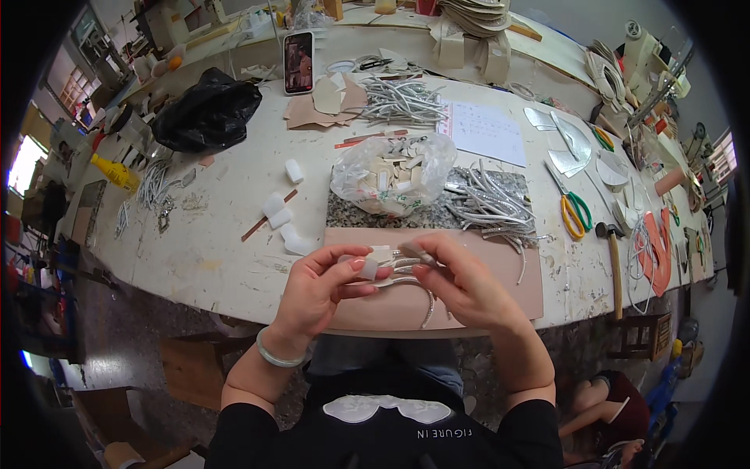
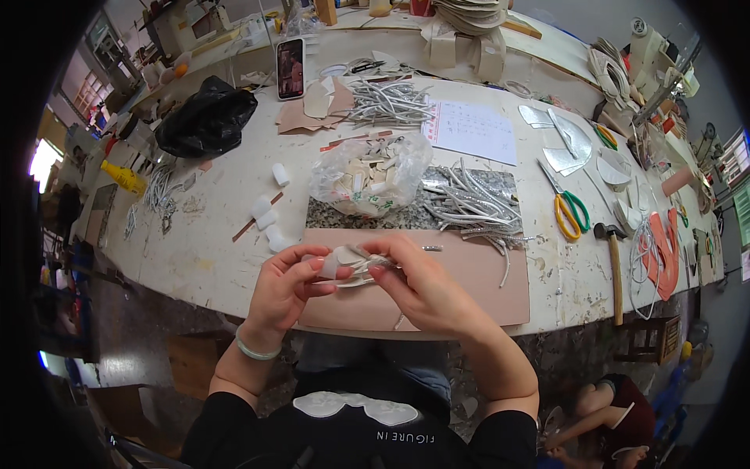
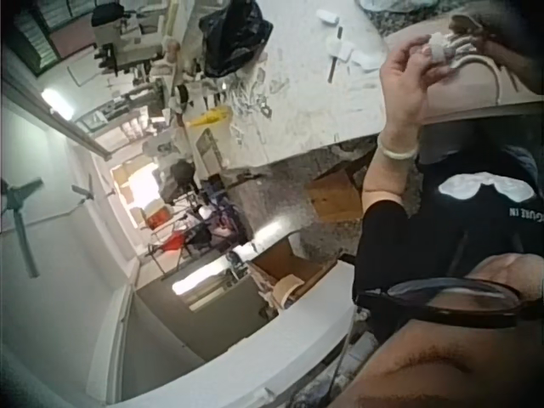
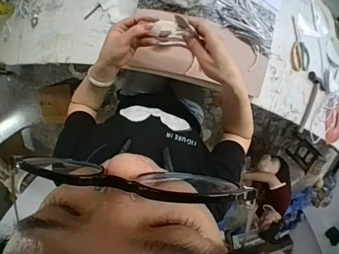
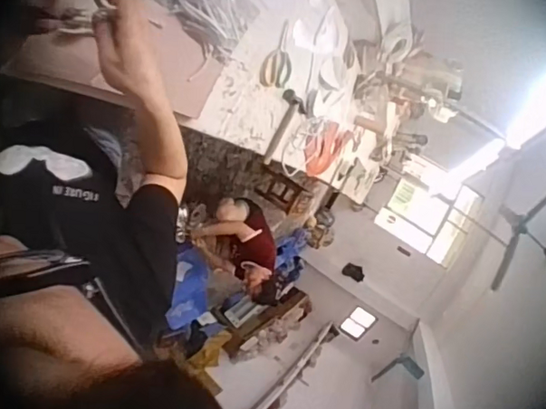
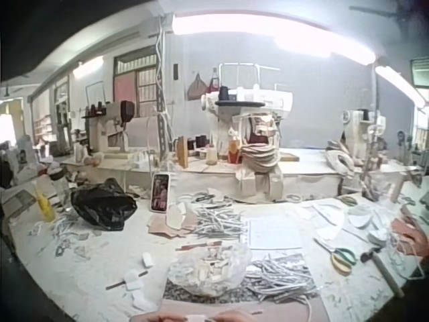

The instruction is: The person assembles small decorative items by attaching silver beaded strips to white foam pieces. They pick up a foam piece, apply adhesive, and press a beaded strip onto it, repeating the process for multiple units. The finished items are placed on a pink mat on the table.

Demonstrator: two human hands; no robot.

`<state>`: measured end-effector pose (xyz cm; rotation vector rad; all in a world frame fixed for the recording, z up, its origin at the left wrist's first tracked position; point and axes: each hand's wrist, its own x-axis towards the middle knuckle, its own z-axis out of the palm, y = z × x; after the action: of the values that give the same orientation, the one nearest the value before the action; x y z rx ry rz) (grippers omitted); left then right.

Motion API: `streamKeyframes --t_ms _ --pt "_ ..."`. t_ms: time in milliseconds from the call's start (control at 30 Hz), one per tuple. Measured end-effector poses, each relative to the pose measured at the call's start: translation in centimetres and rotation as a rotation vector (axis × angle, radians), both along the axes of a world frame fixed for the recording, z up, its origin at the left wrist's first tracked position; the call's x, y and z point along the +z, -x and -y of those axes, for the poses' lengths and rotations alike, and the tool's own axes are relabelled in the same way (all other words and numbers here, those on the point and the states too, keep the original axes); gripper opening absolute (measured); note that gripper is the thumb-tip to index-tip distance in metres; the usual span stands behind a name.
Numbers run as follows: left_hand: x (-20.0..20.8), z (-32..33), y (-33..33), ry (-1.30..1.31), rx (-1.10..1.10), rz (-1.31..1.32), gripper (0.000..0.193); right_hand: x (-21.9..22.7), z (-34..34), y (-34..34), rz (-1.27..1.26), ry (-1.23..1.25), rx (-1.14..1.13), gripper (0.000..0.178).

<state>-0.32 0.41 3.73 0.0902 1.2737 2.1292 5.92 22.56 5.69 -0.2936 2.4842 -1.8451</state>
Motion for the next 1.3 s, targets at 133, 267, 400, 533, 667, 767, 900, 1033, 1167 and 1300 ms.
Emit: streamKeyframes --t_ms 133,267,400,533,667,767,900,1033,1167,1300 --pt "0.5 -0.2 0.0 0.040 0.024 0.024 0.028 0.0 -0.5 -1.1 0.095 0.008 0.083 0.030" --pt "1.4 0.0 0.3 0.084 -0.067 0.011 0.032 0.0 -0.5 -1.7 0.280 0.152 0.108 0.029" --pt "2.2 0.0 0.8 0.107 -0.179 0.046 0.035 0.7 -0.3 -1.8 0.432 0.239 0.125 0.024" --pt "2.3 0.3 0.7 0.061 -0.262 0.039 0.040 0.7 -0.1 -1.3 0.473 0.298 0.140 0.023" --pt "2.9 0.5 0.6 0.128 -0.326 -0.028 0.041 1.2 -0.3 -0.7 0.565 0.335 0.167 0.022" --pt "3.0 0.7 0.7 0.144 -0.367 -0.065 0.042 1.6 -0.2 -0.5 0.590 0.328 0.166 0.023" --pt "3.2 0.8 0.8 0.152 -0.383 -0.063 0.041 1.7 -0.1 -0.3 0.571 0.281 0.156 0.024" --pt "3.1 0.9 0.8 0.169 -0.375 -0.076 0.039 1.7 0.1 -0.3 0.538 0.242 0.141 0.023" --pt "2.8 0.9 0.8 0.179 -0.359 -0.092 0.039 1.8 0.4 -0.3 0.480 0.206 0.112 0.023" --pt "3.0 0.8 0.7 0.175 -0.334 -0.073 0.038 2.1 0.4 -0.2 0.463 0.179 0.110 0.022"
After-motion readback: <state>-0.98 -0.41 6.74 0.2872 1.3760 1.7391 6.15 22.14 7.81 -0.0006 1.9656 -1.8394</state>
